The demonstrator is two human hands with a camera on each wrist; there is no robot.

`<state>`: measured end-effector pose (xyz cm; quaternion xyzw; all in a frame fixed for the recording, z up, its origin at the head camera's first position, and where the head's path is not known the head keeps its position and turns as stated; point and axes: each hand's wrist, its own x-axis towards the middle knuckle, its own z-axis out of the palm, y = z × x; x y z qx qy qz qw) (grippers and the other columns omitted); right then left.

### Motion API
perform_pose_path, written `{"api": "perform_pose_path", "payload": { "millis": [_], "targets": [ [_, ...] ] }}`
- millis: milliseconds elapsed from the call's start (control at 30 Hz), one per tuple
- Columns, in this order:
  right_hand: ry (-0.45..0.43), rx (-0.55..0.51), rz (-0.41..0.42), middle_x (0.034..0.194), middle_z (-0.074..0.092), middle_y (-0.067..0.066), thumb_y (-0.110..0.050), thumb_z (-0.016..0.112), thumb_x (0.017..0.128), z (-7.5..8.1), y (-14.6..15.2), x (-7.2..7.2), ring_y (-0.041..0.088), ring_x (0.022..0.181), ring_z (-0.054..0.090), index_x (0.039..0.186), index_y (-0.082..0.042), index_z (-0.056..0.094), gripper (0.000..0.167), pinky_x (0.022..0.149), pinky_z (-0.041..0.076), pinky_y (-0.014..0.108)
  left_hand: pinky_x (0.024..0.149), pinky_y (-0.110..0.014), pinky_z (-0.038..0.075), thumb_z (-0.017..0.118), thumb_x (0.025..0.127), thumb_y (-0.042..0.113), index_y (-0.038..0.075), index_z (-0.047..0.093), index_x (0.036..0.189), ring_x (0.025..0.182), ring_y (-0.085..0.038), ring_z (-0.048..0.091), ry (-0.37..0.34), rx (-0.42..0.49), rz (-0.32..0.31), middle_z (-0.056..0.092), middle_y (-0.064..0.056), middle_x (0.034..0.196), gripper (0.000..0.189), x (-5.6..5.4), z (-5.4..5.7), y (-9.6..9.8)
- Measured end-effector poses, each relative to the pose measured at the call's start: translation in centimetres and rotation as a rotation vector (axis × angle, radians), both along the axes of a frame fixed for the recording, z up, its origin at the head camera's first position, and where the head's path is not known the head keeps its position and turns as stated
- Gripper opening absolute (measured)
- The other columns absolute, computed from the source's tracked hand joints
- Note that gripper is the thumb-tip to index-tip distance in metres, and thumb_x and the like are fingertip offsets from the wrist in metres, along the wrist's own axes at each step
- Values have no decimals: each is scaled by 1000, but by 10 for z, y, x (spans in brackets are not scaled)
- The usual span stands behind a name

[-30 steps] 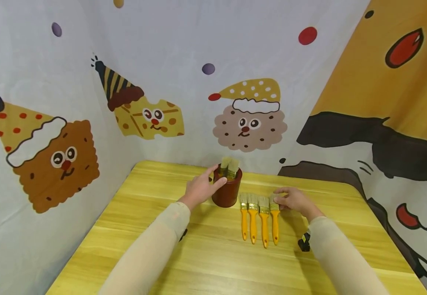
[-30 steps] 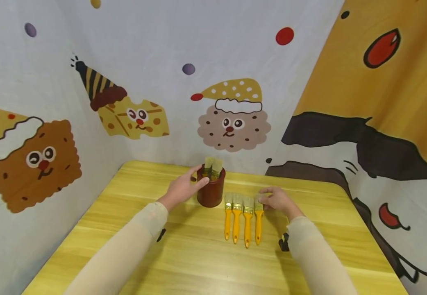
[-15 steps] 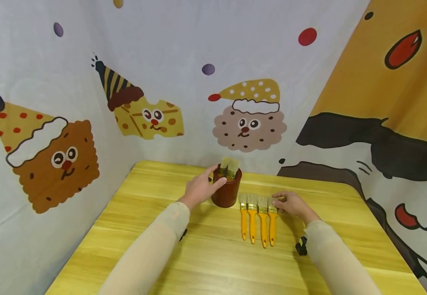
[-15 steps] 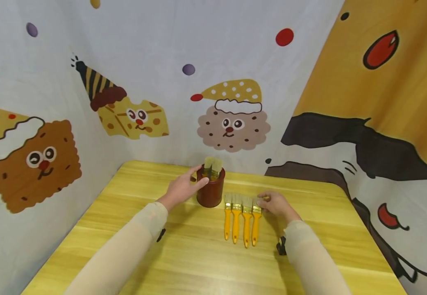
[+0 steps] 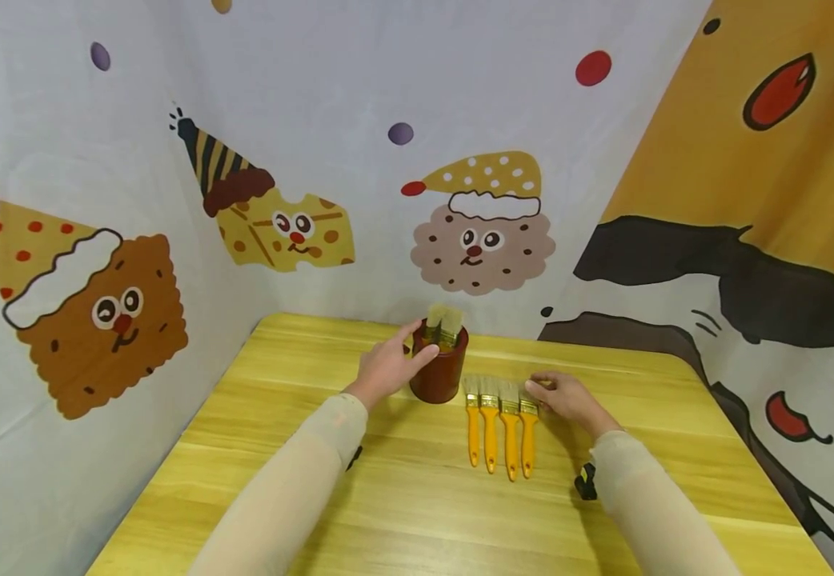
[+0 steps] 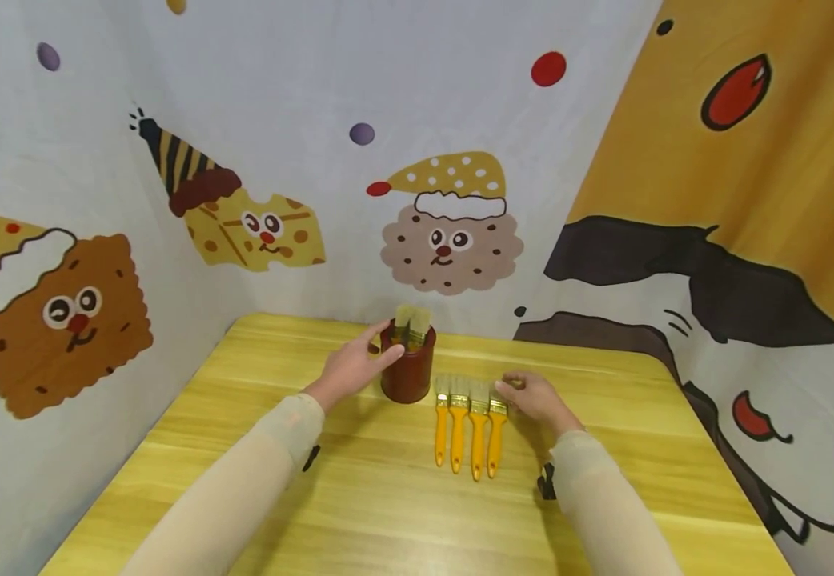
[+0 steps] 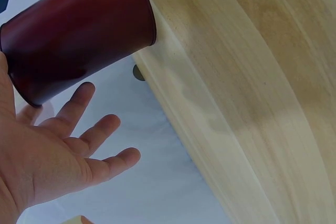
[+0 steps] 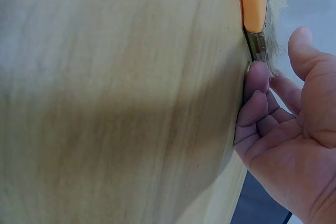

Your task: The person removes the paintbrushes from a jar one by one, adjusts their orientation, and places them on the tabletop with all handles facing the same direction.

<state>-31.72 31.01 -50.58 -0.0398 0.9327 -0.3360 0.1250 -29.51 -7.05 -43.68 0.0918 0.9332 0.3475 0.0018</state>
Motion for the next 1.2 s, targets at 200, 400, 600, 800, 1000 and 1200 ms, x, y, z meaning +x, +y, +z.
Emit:
{"api": "perform_pose_path", "payload": {
  "millis": [200, 400, 600, 800, 1000, 1200],
  "targets": [
    [4, 11, -3, 137, 69, 24, -54, 55, 110, -1, 0, 1, 19, 98, 71, 160, -5, 49, 70, 97, 58, 52, 110, -70, 42, 48, 103, 75, 40, 31, 169, 112, -33, 72, 1, 12, 4, 75, -7, 134, 77, 1, 1, 1],
    [11, 4, 3, 133, 70, 22, -54, 56, 109, 0, -1, 0, 19, 94, 70, 159, -5, 50, 69, 93, 58, 47, 115, -76, 35, 50, 104, 72, 41, 31, 169, 122, -36, 70, -5, 27, 6, 71, -7, 144, 75, 2, 1, -1],
    [-34, -28, 36, 111, 73, 14, -50, 56, 111, 5, 2, -4, 20, 88, 66, 161, -3, 46, 69, 87, 53, 39, 116, -78, 33, 50, 104, 73, 42, 31, 169, 123, -36, 70, -4, 24, 2, 71, -7, 143, 75, 1, -1, -1],
    [-21, 35, 77, 127, 70, 28, -50, 55, 111, 25, 10, -10, 31, 99, 74, 161, 5, 42, 75, 92, 60, 49, 116, -77, 34, 50, 105, 71, 41, 30, 169, 123, -35, 70, -13, 18, -2, 71, -7, 144, 74, 0, -1, 0],
    [85, 64, 54, 152, 55, 35, -53, 55, 110, 54, -4, -25, 50, 132, 62, 162, -2, 44, 74, 107, 53, 63, 114, -74, 37, 49, 104, 73, 44, 29, 169, 119, -33, 72, -13, 15, 3, 74, -6, 138, 74, -3, -4, 0],
    [125, -50, 94, 157, 57, 25, -53, 60, 108, 82, -57, -36, 46, 141, 57, 163, -14, 47, 69, 115, 47, 64, 115, -75, 37, 50, 103, 73, 45, 29, 168, 121, -32, 71, -22, 26, 8, 72, -4, 141, 74, -5, -5, 1]
  ]
}}
